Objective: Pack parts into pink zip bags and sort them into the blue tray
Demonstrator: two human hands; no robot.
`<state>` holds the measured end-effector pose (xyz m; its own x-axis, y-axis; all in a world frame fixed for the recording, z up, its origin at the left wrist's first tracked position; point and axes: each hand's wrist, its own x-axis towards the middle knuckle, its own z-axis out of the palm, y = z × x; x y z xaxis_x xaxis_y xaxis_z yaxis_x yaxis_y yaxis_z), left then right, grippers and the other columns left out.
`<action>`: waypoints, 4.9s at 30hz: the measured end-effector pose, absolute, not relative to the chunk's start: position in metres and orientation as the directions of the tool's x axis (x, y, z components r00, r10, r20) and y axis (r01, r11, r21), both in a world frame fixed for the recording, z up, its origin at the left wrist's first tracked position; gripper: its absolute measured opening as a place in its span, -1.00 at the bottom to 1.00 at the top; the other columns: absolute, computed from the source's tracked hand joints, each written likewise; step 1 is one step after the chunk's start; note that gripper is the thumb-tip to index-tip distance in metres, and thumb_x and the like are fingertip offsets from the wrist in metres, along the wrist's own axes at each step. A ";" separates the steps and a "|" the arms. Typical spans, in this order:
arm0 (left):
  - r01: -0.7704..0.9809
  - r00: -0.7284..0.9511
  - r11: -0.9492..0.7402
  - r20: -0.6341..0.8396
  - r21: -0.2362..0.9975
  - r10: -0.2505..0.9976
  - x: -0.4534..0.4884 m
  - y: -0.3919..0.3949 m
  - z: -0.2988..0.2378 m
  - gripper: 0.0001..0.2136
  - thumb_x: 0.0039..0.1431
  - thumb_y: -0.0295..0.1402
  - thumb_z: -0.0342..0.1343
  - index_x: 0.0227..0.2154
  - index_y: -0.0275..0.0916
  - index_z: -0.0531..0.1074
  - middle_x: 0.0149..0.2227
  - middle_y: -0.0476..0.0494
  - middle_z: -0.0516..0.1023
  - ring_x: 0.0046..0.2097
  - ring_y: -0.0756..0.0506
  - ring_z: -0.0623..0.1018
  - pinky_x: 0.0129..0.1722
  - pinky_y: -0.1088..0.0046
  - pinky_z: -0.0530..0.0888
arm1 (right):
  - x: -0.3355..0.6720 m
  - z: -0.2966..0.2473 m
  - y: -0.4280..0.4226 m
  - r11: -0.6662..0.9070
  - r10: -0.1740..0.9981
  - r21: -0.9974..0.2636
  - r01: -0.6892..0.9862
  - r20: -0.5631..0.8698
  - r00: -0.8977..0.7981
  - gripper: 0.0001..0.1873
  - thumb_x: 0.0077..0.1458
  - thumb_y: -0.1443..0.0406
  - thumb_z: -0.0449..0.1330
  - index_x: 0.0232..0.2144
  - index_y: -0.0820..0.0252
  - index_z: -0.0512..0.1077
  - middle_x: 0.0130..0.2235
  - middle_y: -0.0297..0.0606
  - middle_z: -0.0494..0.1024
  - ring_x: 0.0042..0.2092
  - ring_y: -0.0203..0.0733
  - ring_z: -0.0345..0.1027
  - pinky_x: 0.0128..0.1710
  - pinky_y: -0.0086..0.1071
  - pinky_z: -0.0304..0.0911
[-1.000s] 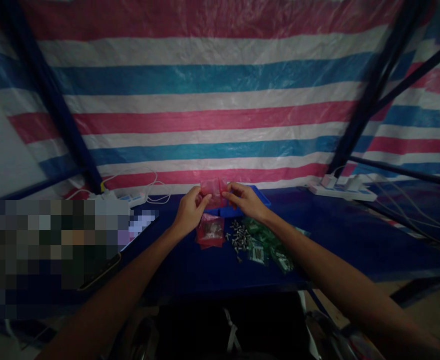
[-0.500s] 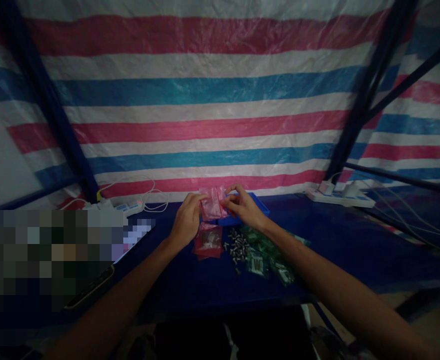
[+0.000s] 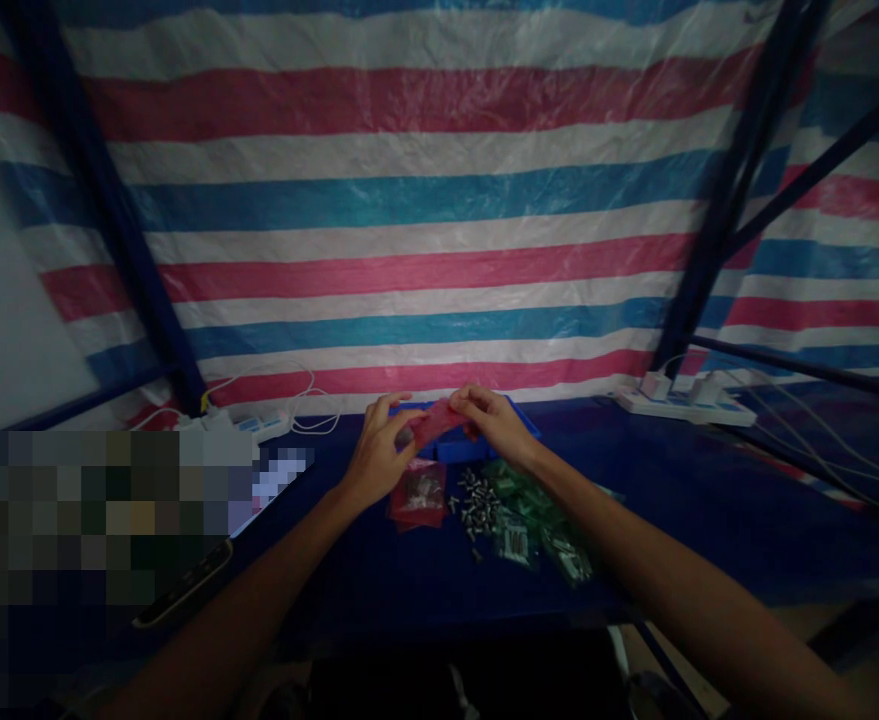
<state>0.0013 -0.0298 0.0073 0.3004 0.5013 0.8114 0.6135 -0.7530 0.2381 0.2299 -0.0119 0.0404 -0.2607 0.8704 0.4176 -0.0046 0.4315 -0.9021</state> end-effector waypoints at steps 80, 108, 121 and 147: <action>0.567 0.145 -0.721 0.814 0.398 0.563 0.004 -0.034 0.018 -0.84 0.35 -0.25 0.23 -0.30 -0.21 0.59 -0.21 -0.11 0.43 -0.11 -0.13 0.49 -0.06 0.32 0.45 | 0.225 0.040 -0.019 0.455 0.860 -0.888 0.067 0.419 -0.290 -0.62 0.23 -0.07 0.20 -0.23 0.10 0.41 -0.55 -0.42 0.40 -0.59 -0.31 0.10 -0.60 -0.40 -0.07; 0.398 0.087 -0.674 0.705 0.623 0.703 0.008 -0.028 0.008 -0.72 0.46 -0.13 0.03 -0.24 -0.23 0.46 -0.34 -0.05 0.50 -0.32 -0.06 0.47 -0.30 0.44 0.35 | 0.223 0.038 -0.022 0.467 0.816 -0.875 0.126 0.372 -0.443 -0.59 0.21 -0.07 0.28 -0.39 0.09 0.34 -0.53 -0.40 0.22 -0.51 -0.31 -0.03 -0.53 -0.31 -0.16; 0.398 0.093 -0.680 0.711 0.616 0.697 0.006 -0.025 0.007 -0.71 0.51 -0.18 -0.07 -0.13 -0.22 0.49 -0.25 -0.08 0.59 -0.24 -0.09 0.56 -0.19 0.42 0.44 | 0.225 0.037 -0.021 0.447 0.819 -0.885 0.132 0.346 -0.458 -0.62 0.24 -0.05 0.24 -0.34 0.10 0.37 -0.51 -0.37 0.25 -0.52 -0.32 -0.04 -0.55 -0.33 -0.14; 0.583 0.245 -0.746 0.806 0.322 0.539 0.003 -0.036 0.010 -0.69 0.29 -0.46 0.25 0.07 -0.10 0.50 0.17 -0.19 0.33 0.16 -0.21 0.42 0.22 0.14 0.42 | 0.226 0.039 -0.020 0.424 0.860 -0.902 0.080 0.372 -0.350 -0.39 0.07 -0.05 0.38 0.06 0.10 0.40 -0.52 -0.50 0.35 -0.55 -0.33 0.05 -0.57 -0.41 -0.08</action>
<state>0.0029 -0.0359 0.0100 0.2446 0.5394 0.8057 0.5830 -0.7458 0.3223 0.2261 -0.0196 0.0388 -0.3500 0.8595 0.3725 0.0801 0.4236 -0.9023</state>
